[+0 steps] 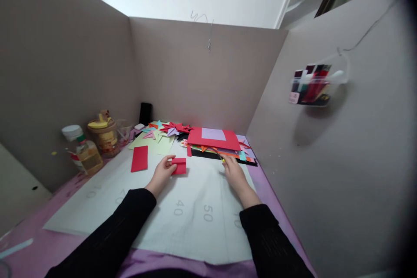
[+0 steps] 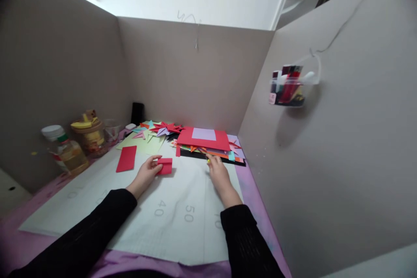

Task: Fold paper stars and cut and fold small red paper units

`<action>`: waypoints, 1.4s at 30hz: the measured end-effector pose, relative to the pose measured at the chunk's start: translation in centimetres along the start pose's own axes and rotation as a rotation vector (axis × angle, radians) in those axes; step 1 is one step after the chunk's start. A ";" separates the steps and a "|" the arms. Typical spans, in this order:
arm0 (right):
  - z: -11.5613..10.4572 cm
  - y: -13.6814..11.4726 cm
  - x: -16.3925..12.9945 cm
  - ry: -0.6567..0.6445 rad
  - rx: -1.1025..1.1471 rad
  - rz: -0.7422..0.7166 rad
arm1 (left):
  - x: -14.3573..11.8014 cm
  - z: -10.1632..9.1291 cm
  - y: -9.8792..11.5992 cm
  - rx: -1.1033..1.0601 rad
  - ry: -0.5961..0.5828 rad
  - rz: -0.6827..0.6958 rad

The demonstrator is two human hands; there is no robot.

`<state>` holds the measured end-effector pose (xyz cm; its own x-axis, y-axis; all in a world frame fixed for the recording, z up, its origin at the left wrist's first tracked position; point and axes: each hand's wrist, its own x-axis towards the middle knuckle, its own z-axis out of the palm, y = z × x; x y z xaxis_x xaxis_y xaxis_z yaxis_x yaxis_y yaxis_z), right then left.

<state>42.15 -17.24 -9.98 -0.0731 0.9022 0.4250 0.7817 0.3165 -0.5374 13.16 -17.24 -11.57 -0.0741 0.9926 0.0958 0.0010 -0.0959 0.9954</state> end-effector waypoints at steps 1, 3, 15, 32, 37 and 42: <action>0.3 -0.7 0.0 0.039 0.119 0.003 | 0.0 0.0 0.0 0.003 -0.010 0.004; 0.9 -2.2 0.0 0.105 0.342 0.089 | 0.1 -0.1 0.1 0.020 -0.017 0.009; 3.2 -3.8 -1.4 0.095 0.357 0.133 | 0.5 -0.2 -0.5 -0.009 0.038 -0.018; 3.2 -4.3 -1.7 0.085 0.267 -0.049 | -0.6 -1.0 3.8 0.491 -0.628 0.190; 2.8 -3.6 -1.5 0.166 0.403 0.000 | -0.2 -1.2 5.6 0.875 -0.199 0.434; 2.7 -2.3 -0.8 0.268 0.648 0.235 | -2.7 -0.1 4.5 1.105 -0.129 0.133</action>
<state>38.74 -17.96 -11.02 0.2696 0.8914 0.3643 0.2295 0.3080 -0.9233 13.22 -20.32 -7.34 0.0961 0.9858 0.1380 0.8910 -0.1470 0.4295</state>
